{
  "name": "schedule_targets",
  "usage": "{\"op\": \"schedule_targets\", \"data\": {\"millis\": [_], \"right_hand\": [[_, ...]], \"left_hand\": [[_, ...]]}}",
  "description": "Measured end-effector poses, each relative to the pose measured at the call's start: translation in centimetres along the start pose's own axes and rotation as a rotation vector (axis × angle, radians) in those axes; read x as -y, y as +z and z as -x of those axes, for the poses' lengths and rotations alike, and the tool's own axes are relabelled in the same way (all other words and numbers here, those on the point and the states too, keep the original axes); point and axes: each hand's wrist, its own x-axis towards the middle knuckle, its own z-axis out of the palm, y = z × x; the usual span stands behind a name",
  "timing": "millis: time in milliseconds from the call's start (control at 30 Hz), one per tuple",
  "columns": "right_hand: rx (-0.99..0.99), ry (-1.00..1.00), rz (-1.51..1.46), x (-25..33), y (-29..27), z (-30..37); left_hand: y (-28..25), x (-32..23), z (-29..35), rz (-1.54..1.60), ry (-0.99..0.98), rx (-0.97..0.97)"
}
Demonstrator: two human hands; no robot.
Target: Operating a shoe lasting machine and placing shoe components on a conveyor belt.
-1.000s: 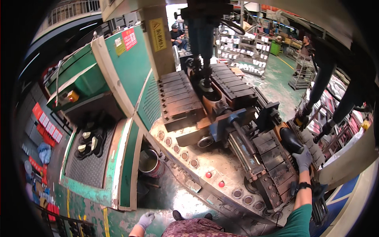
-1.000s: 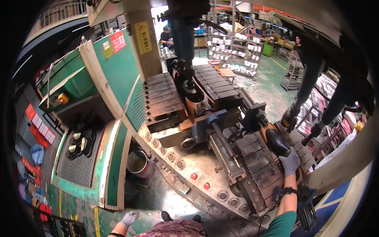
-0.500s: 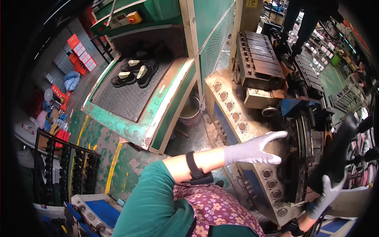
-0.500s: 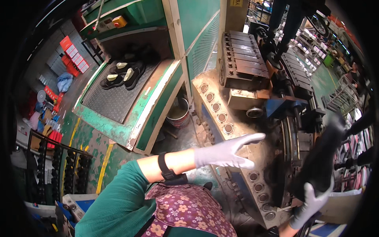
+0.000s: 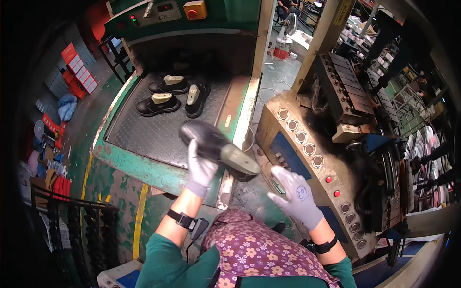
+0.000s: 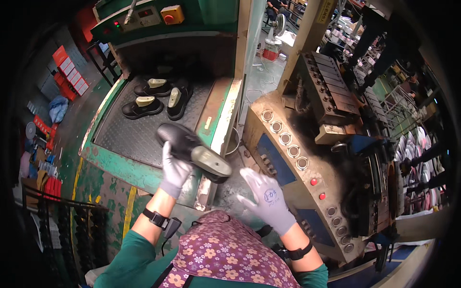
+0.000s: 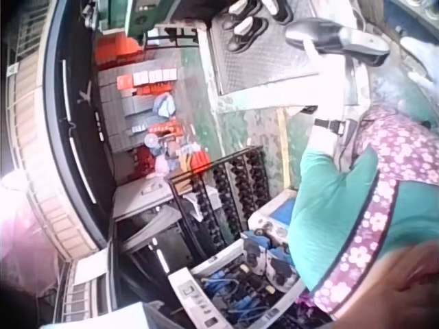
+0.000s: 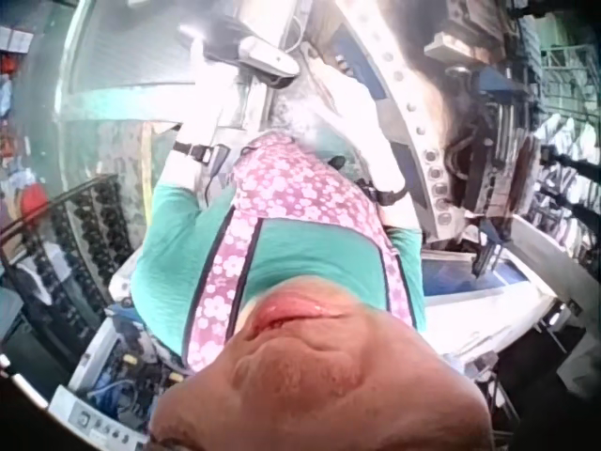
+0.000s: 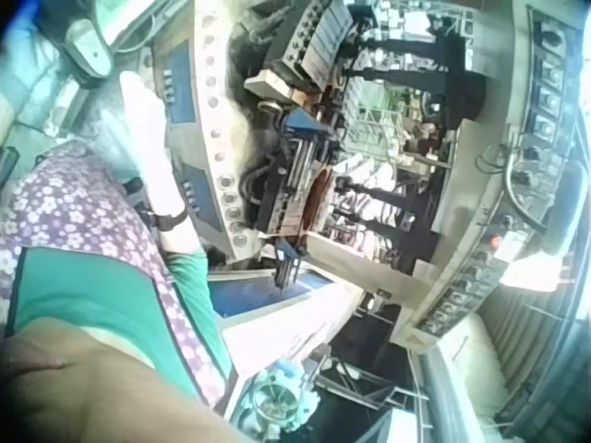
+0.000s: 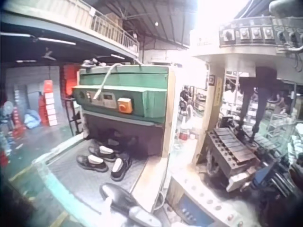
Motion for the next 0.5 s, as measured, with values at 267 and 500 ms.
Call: {"op": "schedule_targets", "data": {"millis": [267, 500], "right_hand": [[0.323, 0.336, 0.105, -1.1, 9.3, 8.3], [0.425, 0.577, 0.130, -1.9, 10.8, 10.5]], "left_hand": [[-16.8, -24.1, -8.1, 0.191, 0.442, -0.346], [-20.2, -30.8, -15.3, 0.101, 0.509, -0.579]]}}
